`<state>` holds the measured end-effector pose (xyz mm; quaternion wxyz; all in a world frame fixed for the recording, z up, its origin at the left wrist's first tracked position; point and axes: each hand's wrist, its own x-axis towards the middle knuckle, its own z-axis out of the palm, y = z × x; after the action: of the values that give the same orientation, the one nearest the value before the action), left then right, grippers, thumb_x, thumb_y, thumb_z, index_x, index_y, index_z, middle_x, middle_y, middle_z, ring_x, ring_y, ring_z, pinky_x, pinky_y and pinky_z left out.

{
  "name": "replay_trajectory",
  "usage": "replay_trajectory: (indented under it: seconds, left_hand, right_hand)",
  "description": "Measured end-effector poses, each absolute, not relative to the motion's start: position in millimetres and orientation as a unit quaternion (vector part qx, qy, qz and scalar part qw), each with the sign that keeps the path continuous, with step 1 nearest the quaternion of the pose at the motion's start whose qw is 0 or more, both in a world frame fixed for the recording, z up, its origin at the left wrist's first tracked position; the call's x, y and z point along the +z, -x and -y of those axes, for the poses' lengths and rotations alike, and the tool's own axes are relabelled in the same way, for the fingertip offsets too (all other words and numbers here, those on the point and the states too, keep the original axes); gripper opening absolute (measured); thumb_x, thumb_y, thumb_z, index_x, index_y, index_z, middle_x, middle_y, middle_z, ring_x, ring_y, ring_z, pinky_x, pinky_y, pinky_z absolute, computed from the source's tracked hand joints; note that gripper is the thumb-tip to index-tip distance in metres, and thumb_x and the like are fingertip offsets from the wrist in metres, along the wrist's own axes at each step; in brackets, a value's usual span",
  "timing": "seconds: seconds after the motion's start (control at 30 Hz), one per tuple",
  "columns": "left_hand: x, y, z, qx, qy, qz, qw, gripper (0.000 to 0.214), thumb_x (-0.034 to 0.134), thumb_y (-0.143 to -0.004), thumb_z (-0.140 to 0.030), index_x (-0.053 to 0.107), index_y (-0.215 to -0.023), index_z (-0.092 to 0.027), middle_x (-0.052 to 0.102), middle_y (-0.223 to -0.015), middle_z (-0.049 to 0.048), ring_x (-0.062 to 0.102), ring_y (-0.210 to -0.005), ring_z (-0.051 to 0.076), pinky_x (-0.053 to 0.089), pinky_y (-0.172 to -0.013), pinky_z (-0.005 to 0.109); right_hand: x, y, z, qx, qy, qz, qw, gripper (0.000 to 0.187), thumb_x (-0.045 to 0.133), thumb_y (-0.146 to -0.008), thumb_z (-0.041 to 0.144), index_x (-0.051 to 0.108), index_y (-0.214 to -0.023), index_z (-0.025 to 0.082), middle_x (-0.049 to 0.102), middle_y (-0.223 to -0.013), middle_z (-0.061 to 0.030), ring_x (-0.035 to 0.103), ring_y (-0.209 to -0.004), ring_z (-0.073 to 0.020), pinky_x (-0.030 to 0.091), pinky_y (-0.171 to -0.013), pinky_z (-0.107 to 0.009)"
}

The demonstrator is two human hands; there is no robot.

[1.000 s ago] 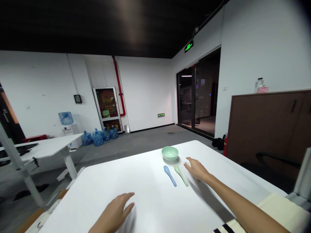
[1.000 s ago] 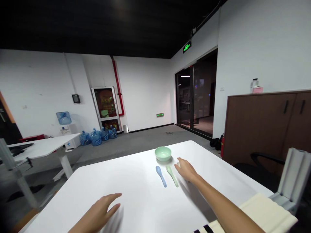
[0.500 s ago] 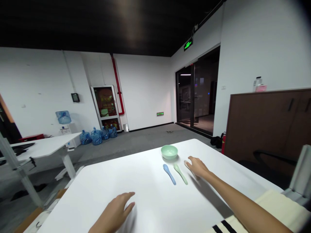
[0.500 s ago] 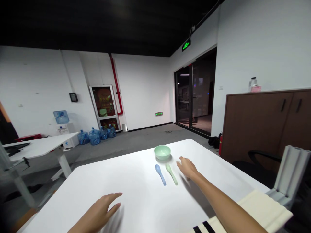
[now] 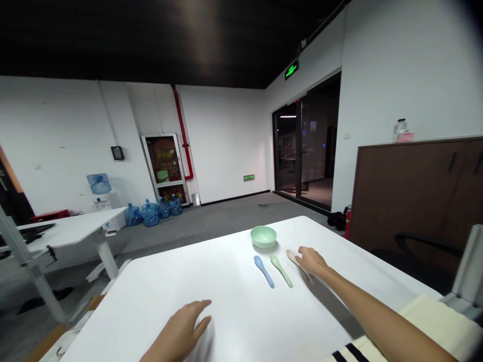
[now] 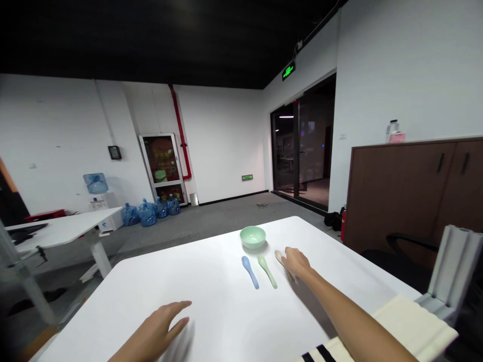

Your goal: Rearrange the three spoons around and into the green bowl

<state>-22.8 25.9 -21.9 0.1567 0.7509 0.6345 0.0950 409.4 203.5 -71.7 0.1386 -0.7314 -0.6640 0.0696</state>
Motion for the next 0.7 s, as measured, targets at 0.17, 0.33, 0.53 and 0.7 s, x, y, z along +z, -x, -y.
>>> replay_trajectory:
  seconds: [0.17,0.33,0.53,0.7]
  left_hand:
    - [-20.5,21.5,-24.7,0.094,-0.751,-0.635,0.154,0.055,0.037,-0.088,-0.061,0.052,-0.133,-0.032,0.057,-0.137,-0.0005,0.049,-0.128,0.025,0.039,-0.106,0.038]
    - [-21.3,21.6,-24.7,0.092,-0.752,-0.635,0.153,0.055,0.038,-0.088,-0.061,0.052,-0.133,-0.033,0.057,-0.137,-0.0005,0.049,-0.127,0.025,0.039,-0.106,0.039]
    - [-23.7,22.1,-26.5,0.087,-0.753,-0.635,0.150,0.055,0.038,-0.089,-0.060,0.052,-0.134,-0.032,0.056,-0.137,-0.0001,0.049,-0.127,0.024,0.039,-0.106,0.038]
    - [-27.4,24.5,-27.5,0.092,-0.756,-0.631,0.149,0.054,0.038,-0.089,-0.059,0.052,-0.134,-0.032,0.057,-0.136,-0.0005,0.050,-0.126,0.024,0.039,-0.106,0.038]
  right_hand:
    - [-71.4,-409.4,-204.2,0.072,0.733,0.664,0.129,0.044,0.044,-0.088,0.044,0.062,-0.115,0.014,0.066,-0.111,-0.0190,0.062,-0.105,-0.0295,0.043,-0.078,-0.034]
    - [-74.1,-410.4,-206.3,0.070,0.732,0.668,0.111,0.039,0.045,-0.086,0.039,0.063,-0.111,0.015,0.067,-0.110,-0.0176,0.064,-0.101,-0.0290,0.043,-0.074,-0.033]
    - [-83.8,-412.7,-209.9,0.066,0.741,0.663,0.083,0.032,0.053,-0.082,0.040,0.065,-0.097,0.015,0.067,-0.105,-0.0169,0.065,-0.093,-0.0283,0.043,-0.069,-0.033]
    - [-89.6,-415.3,-212.9,0.075,0.744,0.661,0.059,0.031,0.060,-0.077,0.039,0.064,-0.096,0.015,0.067,-0.105,-0.0148,0.066,-0.092,-0.0274,0.042,-0.065,-0.030]
